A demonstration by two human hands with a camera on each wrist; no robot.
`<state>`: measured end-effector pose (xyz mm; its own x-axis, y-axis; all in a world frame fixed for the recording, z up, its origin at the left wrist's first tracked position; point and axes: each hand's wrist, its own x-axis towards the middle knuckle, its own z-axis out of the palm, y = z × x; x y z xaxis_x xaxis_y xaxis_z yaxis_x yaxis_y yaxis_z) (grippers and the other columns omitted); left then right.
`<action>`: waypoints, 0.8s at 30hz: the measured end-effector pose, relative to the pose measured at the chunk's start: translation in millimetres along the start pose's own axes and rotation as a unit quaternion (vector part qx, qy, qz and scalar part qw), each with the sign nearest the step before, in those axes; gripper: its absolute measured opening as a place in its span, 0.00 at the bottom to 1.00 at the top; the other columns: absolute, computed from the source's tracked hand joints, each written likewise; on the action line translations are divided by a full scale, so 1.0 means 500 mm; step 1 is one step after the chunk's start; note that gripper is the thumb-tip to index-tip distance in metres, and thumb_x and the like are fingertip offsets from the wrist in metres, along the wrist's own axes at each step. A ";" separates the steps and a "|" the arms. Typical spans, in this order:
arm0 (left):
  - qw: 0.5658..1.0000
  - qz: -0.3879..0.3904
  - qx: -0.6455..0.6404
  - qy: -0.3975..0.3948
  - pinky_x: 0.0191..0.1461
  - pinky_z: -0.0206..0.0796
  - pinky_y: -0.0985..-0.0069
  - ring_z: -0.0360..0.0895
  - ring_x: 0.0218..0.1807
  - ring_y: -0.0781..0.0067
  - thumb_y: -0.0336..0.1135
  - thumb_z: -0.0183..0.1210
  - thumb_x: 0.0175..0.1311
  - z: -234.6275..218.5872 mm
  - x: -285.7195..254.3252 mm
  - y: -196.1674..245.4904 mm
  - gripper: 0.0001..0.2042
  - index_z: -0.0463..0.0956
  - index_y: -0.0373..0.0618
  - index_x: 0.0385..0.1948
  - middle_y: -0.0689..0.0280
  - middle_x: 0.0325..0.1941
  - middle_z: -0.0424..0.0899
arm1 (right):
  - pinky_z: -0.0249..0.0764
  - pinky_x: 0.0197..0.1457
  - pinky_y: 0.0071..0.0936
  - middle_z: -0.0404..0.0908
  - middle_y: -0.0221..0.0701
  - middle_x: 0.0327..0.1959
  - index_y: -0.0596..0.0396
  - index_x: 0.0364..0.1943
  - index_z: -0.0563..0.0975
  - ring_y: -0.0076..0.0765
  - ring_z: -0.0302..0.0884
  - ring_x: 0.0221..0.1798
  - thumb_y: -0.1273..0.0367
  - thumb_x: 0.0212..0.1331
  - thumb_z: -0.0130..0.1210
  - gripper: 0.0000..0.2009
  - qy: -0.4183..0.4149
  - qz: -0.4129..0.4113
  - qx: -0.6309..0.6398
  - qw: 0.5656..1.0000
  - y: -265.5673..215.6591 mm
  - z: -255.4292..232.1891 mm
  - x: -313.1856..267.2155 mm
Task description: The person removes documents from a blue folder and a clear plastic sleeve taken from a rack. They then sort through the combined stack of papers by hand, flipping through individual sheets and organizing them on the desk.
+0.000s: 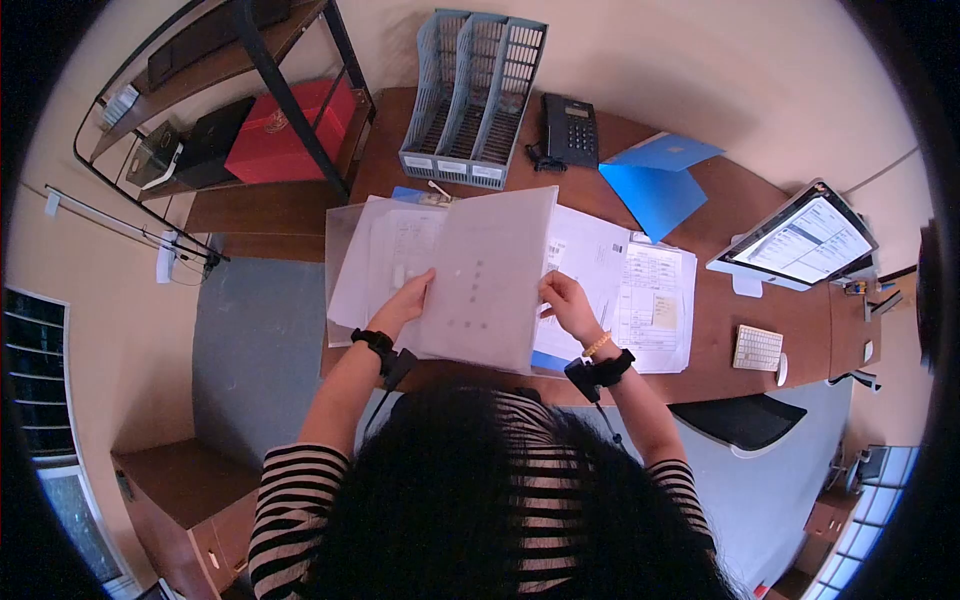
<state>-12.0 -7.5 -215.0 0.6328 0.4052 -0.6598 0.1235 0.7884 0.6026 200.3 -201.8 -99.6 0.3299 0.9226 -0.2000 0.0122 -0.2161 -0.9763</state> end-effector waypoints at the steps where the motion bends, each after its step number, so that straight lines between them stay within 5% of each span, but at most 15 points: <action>1: 1.000 0.002 0.002 -0.008 0.48 0.62 0.72 0.69 0.44 0.68 0.43 0.40 0.61 0.008 0.000 0.007 0.19 0.64 0.36 0.44 0.59 0.43 0.71 | 0.73 0.25 0.19 0.68 0.27 0.21 0.60 0.26 0.67 0.21 0.68 0.26 0.71 0.54 0.42 0.06 0.000 0.000 0.000 1.000 -0.010 -0.004 -0.003; 15: 0.989 -0.033 -0.028 -0.141 0.51 0.59 0.71 0.67 0.48 0.69 0.46 0.33 0.62 0.067 0.006 0.041 0.20 0.62 0.40 0.47 0.63 0.46 0.70 | 0.69 0.25 0.18 0.67 0.27 0.19 0.60 0.24 0.66 0.19 0.65 0.23 0.73 0.53 0.43 0.05 0.008 -0.081 -0.046 0.996 -0.123 0.003 -0.055; 18: 0.982 -0.041 -0.009 -0.185 0.58 0.52 0.69 0.63 0.53 0.68 0.47 0.32 0.62 0.081 0.020 0.025 0.22 0.58 0.42 0.51 0.63 0.52 0.65 | 0.67 0.25 0.17 0.67 0.28 0.18 0.61 0.23 0.66 0.19 0.64 0.23 0.75 0.51 0.44 0.04 0.003 -0.101 -0.067 0.993 -0.138 0.018 -0.063; 24: 0.974 0.019 -0.047 -0.220 0.58 0.49 0.64 0.61 0.54 0.66 0.50 0.28 0.62 0.122 0.020 0.037 0.23 0.55 0.46 0.53 0.65 0.53 0.63 | 0.65 0.24 0.16 0.66 0.28 0.17 0.61 0.22 0.66 0.17 0.62 0.22 0.76 0.50 0.43 0.03 0.020 -0.127 -0.101 0.986 -0.163 0.005 -0.063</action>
<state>43.2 -17.1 -183.0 0.9044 0.2128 -0.3698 0.0372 0.8241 0.5652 186.5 -212.4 -14.1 0.3287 0.9427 0.0570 0.2869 -0.0422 -0.9570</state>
